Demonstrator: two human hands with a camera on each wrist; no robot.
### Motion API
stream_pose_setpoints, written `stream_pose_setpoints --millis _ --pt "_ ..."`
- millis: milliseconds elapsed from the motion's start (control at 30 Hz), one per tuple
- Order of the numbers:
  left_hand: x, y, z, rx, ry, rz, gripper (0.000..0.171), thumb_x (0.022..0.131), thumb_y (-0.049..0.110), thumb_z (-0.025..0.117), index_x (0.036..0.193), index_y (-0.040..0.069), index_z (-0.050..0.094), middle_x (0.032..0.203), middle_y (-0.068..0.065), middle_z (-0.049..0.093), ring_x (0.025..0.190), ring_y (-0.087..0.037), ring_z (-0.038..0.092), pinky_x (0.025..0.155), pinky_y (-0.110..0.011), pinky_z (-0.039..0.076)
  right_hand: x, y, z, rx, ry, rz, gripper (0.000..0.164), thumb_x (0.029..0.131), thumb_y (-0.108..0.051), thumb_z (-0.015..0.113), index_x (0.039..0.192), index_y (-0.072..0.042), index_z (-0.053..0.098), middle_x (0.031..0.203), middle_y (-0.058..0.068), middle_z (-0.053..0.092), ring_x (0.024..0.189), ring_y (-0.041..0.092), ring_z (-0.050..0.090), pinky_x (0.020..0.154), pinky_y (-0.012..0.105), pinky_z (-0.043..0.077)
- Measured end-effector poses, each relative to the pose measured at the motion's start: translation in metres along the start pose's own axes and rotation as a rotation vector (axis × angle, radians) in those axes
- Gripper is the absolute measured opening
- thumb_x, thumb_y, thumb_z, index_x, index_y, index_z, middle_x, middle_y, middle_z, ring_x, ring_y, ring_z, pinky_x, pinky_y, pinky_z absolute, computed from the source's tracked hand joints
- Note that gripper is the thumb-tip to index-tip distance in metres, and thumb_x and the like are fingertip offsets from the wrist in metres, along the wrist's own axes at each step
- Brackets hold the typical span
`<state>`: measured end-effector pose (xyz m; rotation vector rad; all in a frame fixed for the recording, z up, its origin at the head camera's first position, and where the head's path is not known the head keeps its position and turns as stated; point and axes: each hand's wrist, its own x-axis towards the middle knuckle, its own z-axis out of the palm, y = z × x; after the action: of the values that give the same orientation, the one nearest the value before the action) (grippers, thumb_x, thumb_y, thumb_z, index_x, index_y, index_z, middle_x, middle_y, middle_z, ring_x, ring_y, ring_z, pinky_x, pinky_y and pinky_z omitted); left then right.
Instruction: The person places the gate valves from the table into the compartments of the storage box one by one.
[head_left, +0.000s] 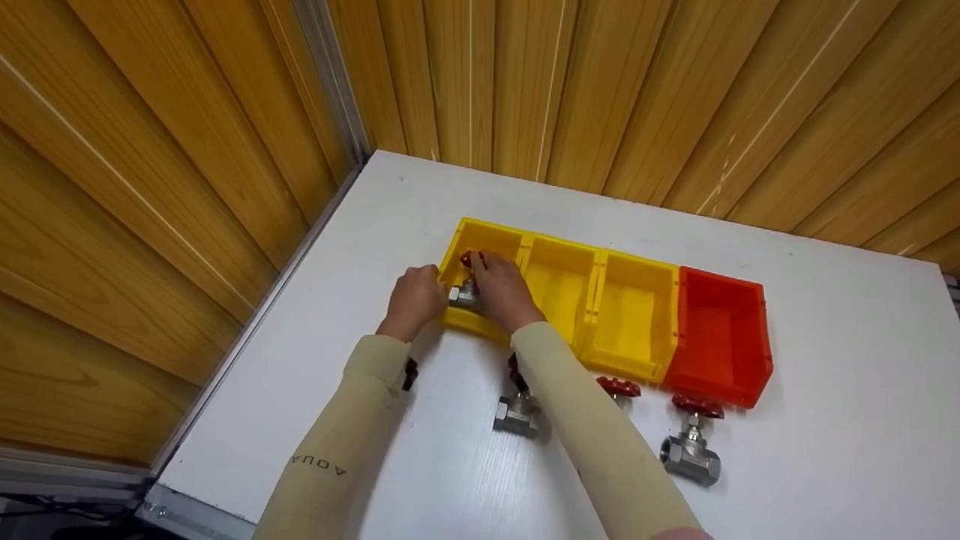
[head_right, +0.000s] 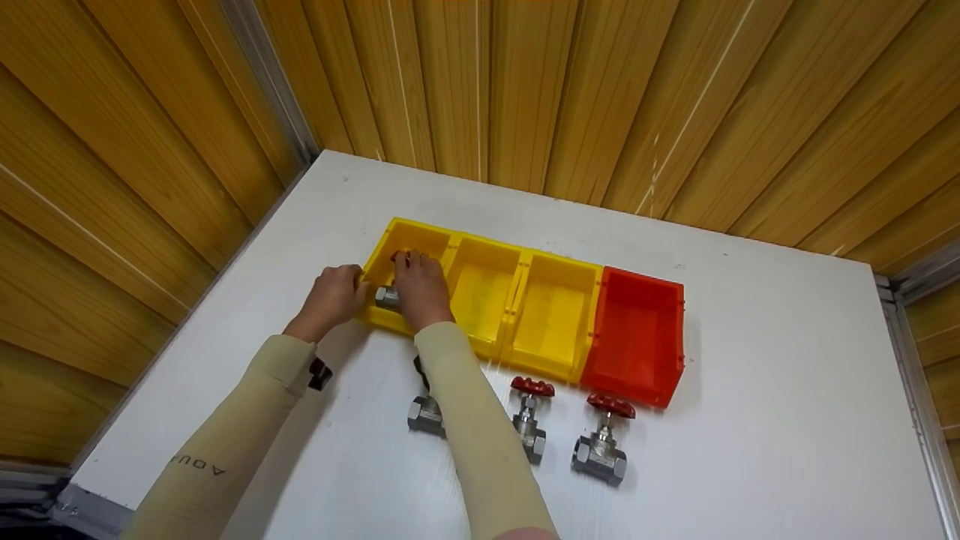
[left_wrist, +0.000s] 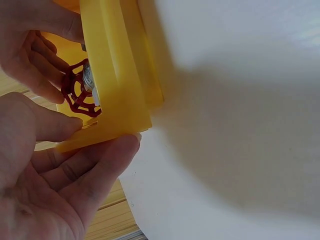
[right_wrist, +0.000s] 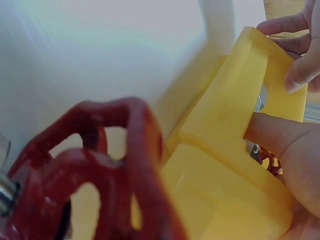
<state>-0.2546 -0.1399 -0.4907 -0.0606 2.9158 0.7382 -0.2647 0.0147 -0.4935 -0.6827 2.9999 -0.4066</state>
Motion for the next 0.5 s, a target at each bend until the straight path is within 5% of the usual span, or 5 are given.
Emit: stream_pose_setpoints --millis 500 --pt "-0.012 -0.019 -0.018 -0.007 0.008 -0.026 0.032 0.097 0.020 0.056 0.118 -0.003 0.061 0.107 -0.018 0.068 0.076 -0.021 0.058 0.068 -0.032 0.049 0.006 -0.022 -0.004 0.108 -0.064 -0.016 0.070 0.090 -0.022 0.069 0.149 -0.010 0.033 0.151 0.013 0.035 0.135 0.030 0.039 0.116 0.041 0.029"
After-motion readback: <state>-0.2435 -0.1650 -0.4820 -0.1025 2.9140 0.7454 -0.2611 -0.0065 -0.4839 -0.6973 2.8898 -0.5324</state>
